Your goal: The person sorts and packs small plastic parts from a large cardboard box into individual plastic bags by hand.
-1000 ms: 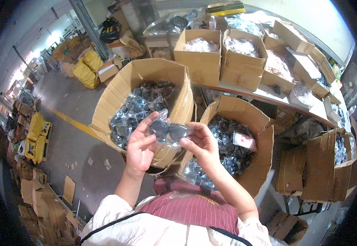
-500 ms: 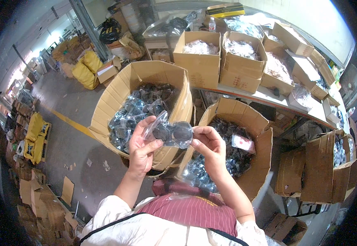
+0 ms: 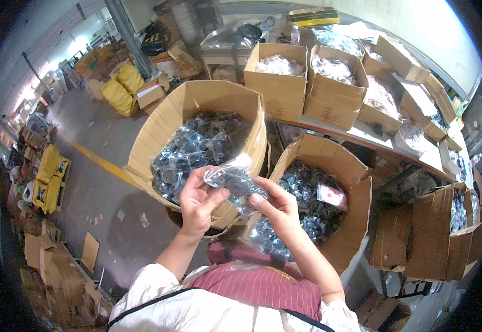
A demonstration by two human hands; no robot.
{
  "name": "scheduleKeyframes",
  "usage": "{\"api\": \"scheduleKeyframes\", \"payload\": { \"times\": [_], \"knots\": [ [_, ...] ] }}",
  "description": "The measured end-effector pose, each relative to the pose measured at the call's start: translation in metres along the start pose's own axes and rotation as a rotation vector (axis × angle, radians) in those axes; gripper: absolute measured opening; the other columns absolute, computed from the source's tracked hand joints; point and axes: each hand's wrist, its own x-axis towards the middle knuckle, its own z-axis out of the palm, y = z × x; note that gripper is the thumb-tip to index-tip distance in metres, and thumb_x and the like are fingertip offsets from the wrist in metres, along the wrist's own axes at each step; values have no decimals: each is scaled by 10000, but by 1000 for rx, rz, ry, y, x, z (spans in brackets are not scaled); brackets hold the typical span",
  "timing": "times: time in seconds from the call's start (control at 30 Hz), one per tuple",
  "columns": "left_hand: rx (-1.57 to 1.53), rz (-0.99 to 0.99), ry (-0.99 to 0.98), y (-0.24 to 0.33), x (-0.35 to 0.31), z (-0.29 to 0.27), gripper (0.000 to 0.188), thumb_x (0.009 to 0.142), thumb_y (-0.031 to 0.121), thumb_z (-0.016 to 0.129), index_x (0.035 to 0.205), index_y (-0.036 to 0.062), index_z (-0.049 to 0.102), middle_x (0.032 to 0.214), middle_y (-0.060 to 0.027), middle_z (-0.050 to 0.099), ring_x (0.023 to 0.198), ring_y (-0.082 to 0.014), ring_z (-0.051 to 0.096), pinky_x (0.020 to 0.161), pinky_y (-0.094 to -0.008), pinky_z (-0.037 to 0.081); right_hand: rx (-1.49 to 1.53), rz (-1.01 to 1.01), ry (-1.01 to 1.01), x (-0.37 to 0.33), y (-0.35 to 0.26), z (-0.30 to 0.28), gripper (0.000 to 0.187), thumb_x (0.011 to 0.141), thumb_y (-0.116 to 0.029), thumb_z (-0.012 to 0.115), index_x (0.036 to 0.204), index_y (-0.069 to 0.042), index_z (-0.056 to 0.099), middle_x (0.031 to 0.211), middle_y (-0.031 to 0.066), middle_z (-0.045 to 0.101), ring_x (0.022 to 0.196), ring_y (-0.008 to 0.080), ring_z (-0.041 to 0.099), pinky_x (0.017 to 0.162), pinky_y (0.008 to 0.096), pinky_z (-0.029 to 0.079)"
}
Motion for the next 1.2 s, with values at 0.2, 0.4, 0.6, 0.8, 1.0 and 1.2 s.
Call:
{"api": "scheduleKeyframes", "payload": {
  "times": [0.2, 0.4, 0.6, 0.8, 1.0, 1.2],
  "knots": [
    [170, -43, -18, 7, 17, -1, 528, 884, 19, 708, 1367, 5, 495, 1262, -84, 582, 1146, -172, 581, 1014, -332, 472, -299, -105, -96, 31, -22, 14, 469, 958, -213, 708, 1349, 15, 588, 1131, 108, 687, 1021, 127, 640, 896, 298, 530],
    [-1170, -366, 220, 27, 48, -91, 473, 1038, 104, 486, 1463, -68, 370, 1311, -183, 587, 1087, -261, 655, 939, -370, 590, 85, -193, -141, 53, -32, -4, 645, 969, -166, 650, 1525, -45, 346, 1494, 174, 467, 1238, 273, 595, 1063, 411, 483],
    [-493, -381, 14, -6, 58, -88, 446, 1076, 229, 412, 1438, -27, 462, 1245, -152, 664, 1057, -229, 687, 931, -337, 556, -743, 288, 585, -17, 190, -210, 390, 875, -191, 705, 1205, -15, 593, 1073, 147, 686, 1018, 288, 662, 876, 380, 527],
    [927, 4, -300, -23, 54, -26, 425, 909, 51, 614, 1328, -16, 590, 1410, -133, 524, 937, -119, 551, 872, -265, 479, -1399, 777, -70, -83, 303, -241, 699, 799, -182, 729, 1435, -124, 444, 1530, 244, 347, 1363, 488, 394, 1074, 641, 397],
    [1171, -54, -48, -36, 38, -9, 429, 927, 26, 587, 1354, -9, 567, 1374, -143, 559, 895, -142, 573, 848, -283, 492, -1599, 969, -679, -54, 341, -245, 895, 844, -258, 721, 1604, -273, 249, 1693, 110, 69, 1509, 531, 3, 1048, 829, 229],
    [1564, -93, -74, -40, 30, -11, 294, 945, 130, 673, 1176, -50, 652, 913, -202, 717, 813, -317, 700, 747, -378, 536, -1611, 880, -564, -54, 344, -256, 910, 781, -347, 816, 1553, -298, 338, 1659, 96, 165, 1539, 362, 102, 1001, 863, 254]
  ]
}}
